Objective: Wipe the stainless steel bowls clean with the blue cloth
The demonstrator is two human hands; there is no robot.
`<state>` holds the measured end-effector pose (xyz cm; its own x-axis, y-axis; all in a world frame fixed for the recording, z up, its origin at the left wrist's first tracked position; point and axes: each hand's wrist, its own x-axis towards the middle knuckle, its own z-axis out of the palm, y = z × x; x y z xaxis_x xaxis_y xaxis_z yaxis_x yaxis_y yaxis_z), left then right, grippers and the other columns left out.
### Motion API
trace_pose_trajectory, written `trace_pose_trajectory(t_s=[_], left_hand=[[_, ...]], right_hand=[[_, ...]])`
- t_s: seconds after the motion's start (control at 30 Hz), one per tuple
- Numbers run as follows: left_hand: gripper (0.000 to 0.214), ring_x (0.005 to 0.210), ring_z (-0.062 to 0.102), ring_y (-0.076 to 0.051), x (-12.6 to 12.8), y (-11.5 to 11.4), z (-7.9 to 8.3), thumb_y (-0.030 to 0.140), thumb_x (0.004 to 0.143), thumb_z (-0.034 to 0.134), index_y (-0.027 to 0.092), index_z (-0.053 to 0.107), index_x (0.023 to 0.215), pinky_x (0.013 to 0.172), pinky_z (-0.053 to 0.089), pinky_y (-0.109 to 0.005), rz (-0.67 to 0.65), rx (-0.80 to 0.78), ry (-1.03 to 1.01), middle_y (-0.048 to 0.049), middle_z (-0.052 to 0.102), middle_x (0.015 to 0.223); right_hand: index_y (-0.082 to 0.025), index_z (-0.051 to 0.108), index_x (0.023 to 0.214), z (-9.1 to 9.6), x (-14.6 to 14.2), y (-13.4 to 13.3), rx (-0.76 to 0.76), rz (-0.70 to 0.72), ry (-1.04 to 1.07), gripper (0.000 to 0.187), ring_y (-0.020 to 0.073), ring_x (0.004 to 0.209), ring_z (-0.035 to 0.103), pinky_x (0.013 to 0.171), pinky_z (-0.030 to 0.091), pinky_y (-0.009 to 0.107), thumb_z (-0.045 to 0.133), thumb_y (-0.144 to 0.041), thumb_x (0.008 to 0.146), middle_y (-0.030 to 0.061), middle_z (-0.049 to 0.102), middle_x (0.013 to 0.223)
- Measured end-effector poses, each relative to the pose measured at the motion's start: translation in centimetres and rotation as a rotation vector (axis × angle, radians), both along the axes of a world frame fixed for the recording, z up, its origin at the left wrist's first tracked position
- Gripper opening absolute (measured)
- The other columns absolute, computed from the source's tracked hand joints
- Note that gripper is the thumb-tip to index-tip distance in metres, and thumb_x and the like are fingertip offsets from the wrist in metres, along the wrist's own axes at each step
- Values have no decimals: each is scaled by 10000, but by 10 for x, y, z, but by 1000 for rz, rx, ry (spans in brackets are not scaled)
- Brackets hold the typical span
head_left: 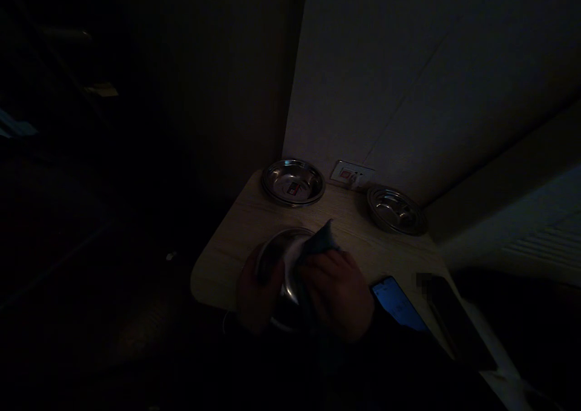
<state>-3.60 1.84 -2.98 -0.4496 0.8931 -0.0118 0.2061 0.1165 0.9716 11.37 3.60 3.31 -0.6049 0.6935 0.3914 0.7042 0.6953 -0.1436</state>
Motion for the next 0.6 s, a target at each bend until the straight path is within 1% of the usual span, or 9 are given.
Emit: trace_pose_trajectory(t_s=[0.1, 0.2, 0.23, 0.3, 0.37, 0.4, 0.47, 0.53, 0.6], left_hand=[[473, 1005, 638, -238, 1, -1, 0, 428, 732, 558, 146, 597, 1110, 863, 507, -338, -3, 13, -15, -98, 687, 1081], [485, 1003, 638, -238, 0, -1, -1, 423, 731, 566, 146, 589, 1128, 859, 509, -337, -9, -10, -13, -99, 685, 1084], [478, 1002, 639, -237, 0, -1, -1, 422, 731, 568, 154, 590, 1127, 859, 509, -337, -14, -7, -16, -93, 686, 1082], [462, 1010, 635, -239, 0, -1, 0, 423, 726, 571, 168, 600, 1110, 867, 507, -339, -14, 9, -16, -85, 686, 1086], [469, 1018, 632, -248, 0, 0, 1, 434, 713, 572, 166, 609, 1097, 869, 508, -349, 1, 12, -6, -90, 687, 1089], [479, 1020, 632, -252, 0, 0, 1, 439, 707, 572, 165, 610, 1098, 870, 508, -354, 7, 8, 0, -92, 688, 1090], [495, 1025, 631, -257, 0, 0, 1, 442, 696, 573, 161, 612, 1102, 874, 507, -359, 11, -2, 14, -95, 689, 1089], [501, 1036, 627, -259, 0, 1, 1, 440, 695, 571, 161, 613, 1109, 882, 503, -360, 16, -11, 17, -96, 689, 1092], [517, 1052, 620, -265, 0, 0, -1, 445, 689, 576, 162, 609, 1121, 895, 496, -367, 19, -26, 7, -99, 683, 1108]], right_hand=[[-180, 661, 905, -2, -2, -5, 17, -75, 15, 137, 206, 833, 540, 718, 349, 351, 537, -152, 852, 53, 673, 885], [-199, 654, 927, -6, -1, -7, -3, 10, 45, 147, 187, 821, 548, 723, 374, 336, 519, -173, 873, 41, 668, 894], [-202, 654, 931, -7, 2, -6, 17, 15, 47, 152, 185, 818, 552, 722, 380, 333, 520, -167, 870, 41, 669, 899], [-191, 654, 945, -7, 13, 2, 34, -49, -7, 155, 197, 834, 567, 725, 395, 337, 532, -153, 858, 58, 669, 911], [-184, 650, 952, -7, 27, 10, 13, -101, -19, 160, 208, 846, 584, 732, 420, 341, 520, -158, 863, 74, 667, 920], [-184, 644, 949, -6, 35, 14, -8, -115, 23, 162, 209, 850, 591, 738, 435, 341, 501, -169, 874, 79, 666, 921], [-187, 619, 939, -5, 50, 16, -77, -159, 183, 167, 200, 838, 607, 738, 467, 329, 459, -198, 892, 77, 662, 908], [-191, 590, 939, -3, 60, 12, -191, -243, 357, 166, 187, 806, 624, 703, 490, 306, 434, -234, 903, 64, 663, 871], [-198, 574, 951, -1, 66, 6, -328, -319, 466, 174, 179, 785, 635, 667, 497, 286, 422, -273, 912, 50, 671, 862]])
